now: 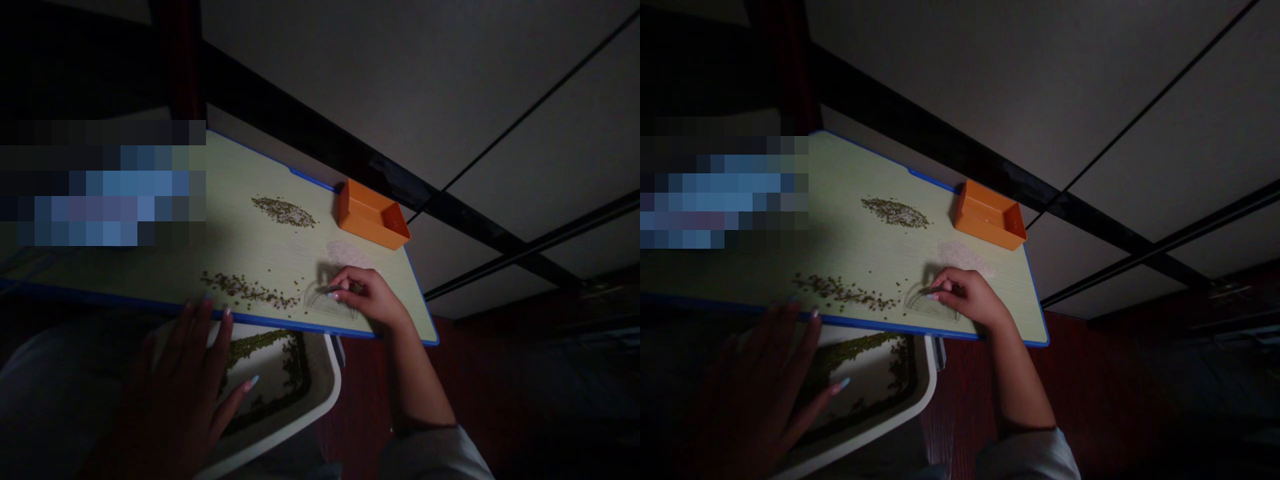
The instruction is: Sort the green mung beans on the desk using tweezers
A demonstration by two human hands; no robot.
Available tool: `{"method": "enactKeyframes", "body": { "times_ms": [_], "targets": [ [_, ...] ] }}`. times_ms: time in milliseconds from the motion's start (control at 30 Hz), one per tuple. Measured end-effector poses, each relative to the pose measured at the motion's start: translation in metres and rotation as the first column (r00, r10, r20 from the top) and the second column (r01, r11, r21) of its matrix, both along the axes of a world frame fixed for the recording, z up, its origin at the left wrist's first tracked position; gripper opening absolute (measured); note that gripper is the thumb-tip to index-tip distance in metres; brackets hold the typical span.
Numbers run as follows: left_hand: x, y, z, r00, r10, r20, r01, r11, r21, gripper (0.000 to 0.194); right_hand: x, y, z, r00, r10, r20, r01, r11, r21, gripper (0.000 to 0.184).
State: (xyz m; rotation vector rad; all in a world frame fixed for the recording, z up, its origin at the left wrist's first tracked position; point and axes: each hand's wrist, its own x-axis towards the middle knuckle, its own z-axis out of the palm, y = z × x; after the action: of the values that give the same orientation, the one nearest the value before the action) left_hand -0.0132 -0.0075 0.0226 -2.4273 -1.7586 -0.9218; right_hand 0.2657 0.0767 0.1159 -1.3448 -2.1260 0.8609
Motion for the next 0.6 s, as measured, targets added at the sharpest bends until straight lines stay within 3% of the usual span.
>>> {"method": "enactKeyframes", "body": {
  "times_ms": [233, 600],
  "targets": [
    [-0.0001, -0.0007, -0.0014, 1.0, 0.005, 0.003, -0.005, 1.0, 0.006, 0.084, -0.0054, 0.0013, -0.0026, 1.0, 0.015, 0.005, -0.015, 1.0, -0.008, 0.013],
    [0.0, -0.0006, -0.001, 1.0, 0.013, -0.002, -0.013, 1.0, -0.003, 0.084, -0.0054, 0.0055, -0.0087, 0.994, -0.099, 0.043, 0.095, 0.992, 0.089, 0.015]
  ]
}}
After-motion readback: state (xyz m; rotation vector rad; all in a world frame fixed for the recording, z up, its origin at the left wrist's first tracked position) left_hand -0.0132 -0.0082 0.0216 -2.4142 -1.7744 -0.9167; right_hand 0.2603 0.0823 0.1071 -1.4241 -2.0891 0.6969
